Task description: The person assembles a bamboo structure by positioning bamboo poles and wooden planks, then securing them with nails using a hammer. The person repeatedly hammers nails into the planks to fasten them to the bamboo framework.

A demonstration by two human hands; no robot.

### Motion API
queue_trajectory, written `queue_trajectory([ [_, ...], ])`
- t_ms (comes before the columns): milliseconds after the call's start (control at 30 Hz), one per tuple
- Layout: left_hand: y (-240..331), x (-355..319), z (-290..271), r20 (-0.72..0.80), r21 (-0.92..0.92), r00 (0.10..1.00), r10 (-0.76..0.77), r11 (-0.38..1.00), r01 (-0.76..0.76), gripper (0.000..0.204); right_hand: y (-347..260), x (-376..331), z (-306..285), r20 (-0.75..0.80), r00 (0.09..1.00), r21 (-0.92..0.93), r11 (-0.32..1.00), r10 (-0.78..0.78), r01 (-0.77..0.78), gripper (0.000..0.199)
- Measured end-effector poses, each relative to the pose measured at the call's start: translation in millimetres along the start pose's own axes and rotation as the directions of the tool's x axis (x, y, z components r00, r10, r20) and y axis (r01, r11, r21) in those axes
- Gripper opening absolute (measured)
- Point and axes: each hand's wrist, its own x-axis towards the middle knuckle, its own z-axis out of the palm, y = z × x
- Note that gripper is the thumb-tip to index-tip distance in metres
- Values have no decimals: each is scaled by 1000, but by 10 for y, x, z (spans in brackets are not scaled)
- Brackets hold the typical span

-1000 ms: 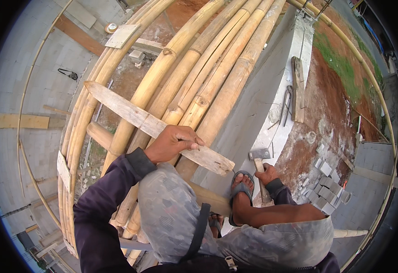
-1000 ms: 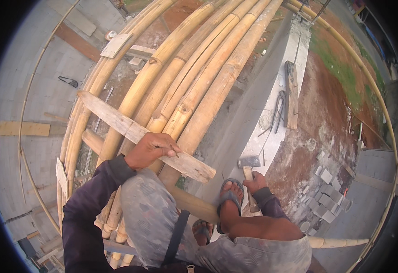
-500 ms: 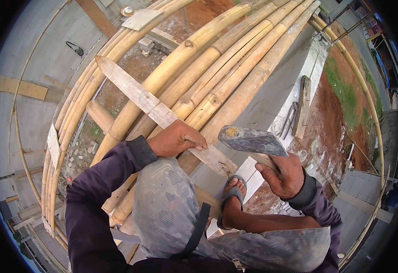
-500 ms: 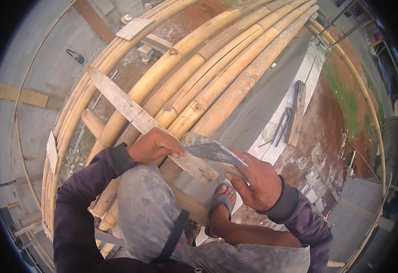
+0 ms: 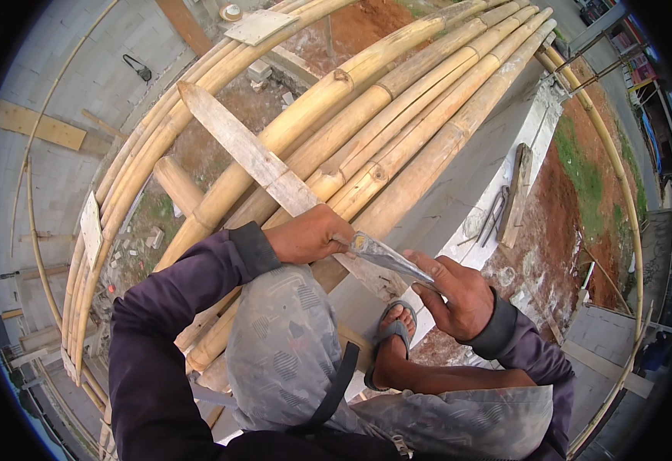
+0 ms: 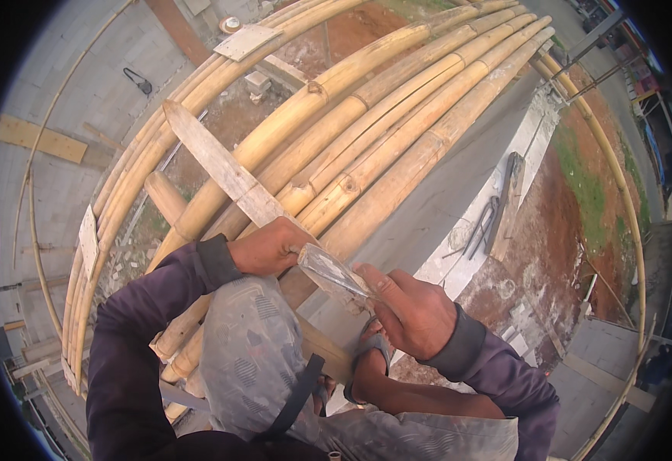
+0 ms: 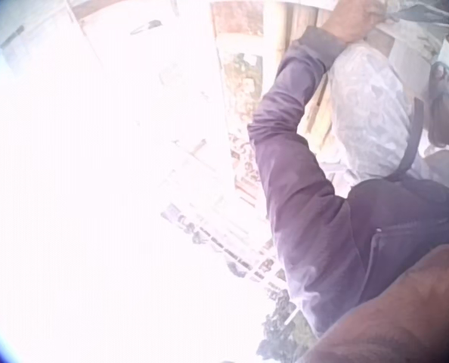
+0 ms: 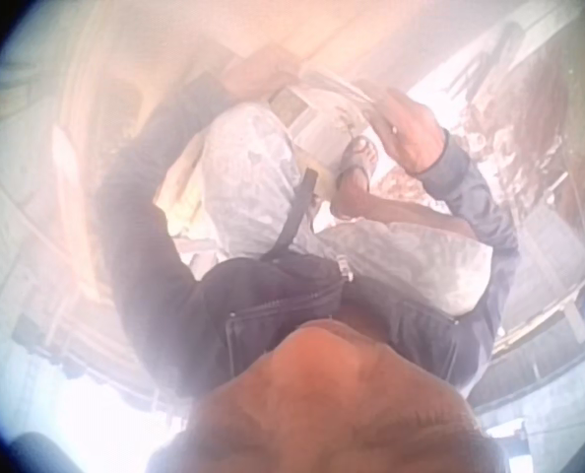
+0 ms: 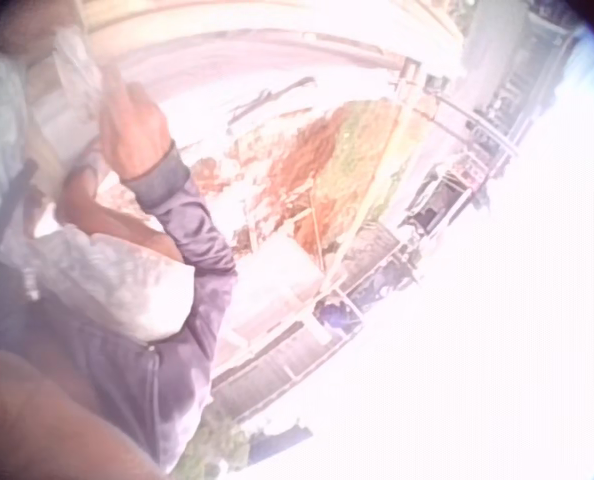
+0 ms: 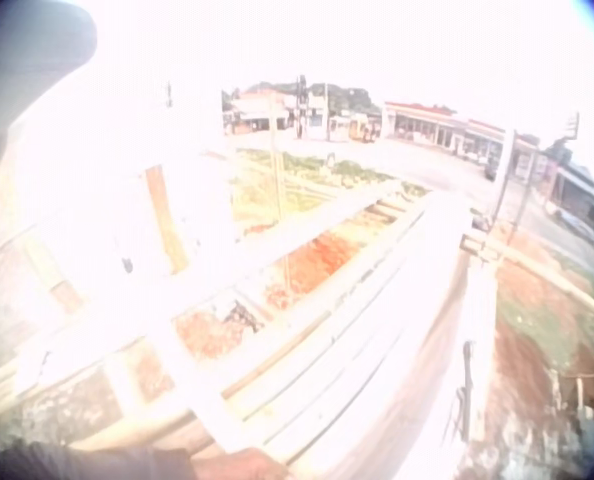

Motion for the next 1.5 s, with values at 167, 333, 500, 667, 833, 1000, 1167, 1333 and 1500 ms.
queue_trajectory([
  [167,53,19,-26,47,-27,997,-54,998,55,23,-8,18,72,29,999,-30,999,20,-19,53],
  [333,114,-23,-71,19,-33,999,-43,999,43,22,34,6,126,-101,995,22,1000,15,-13,47],
  [500,4,-35,-81,-425,268,898,113,964,5,17,37,2,61,-79,992,-24,994,102,-104,41],
  [667,-135,-33,-47,-423,629,906,26,728,272,15,-25,14,-114,45,981,50,980,189,-192,43],
  [833,-159,-55,-21,-427,643,903,52,719,262,16,-110,-22,-267,13,1000,60,998,-12,11,47],
  [1000,-171,-50,-15,-458,658,883,104,707,258,14,-341,100,-528,254,903,-34,937,345,-348,40],
  [1167,-190,-14,-81,-324,714,946,16,660,234,17,-928,70,-1135,38,905,51,904,423,-425,41],
  [1333,-139,12,-121,-300,684,954,-15,694,226,22,-1331,-102,-824,-90,873,140,874,480,-466,30],
  [1500,-119,87,-44,-419,645,904,-80,675,359,26,-1496,-327,-109,-100,773,204,773,627,-600,32],
])
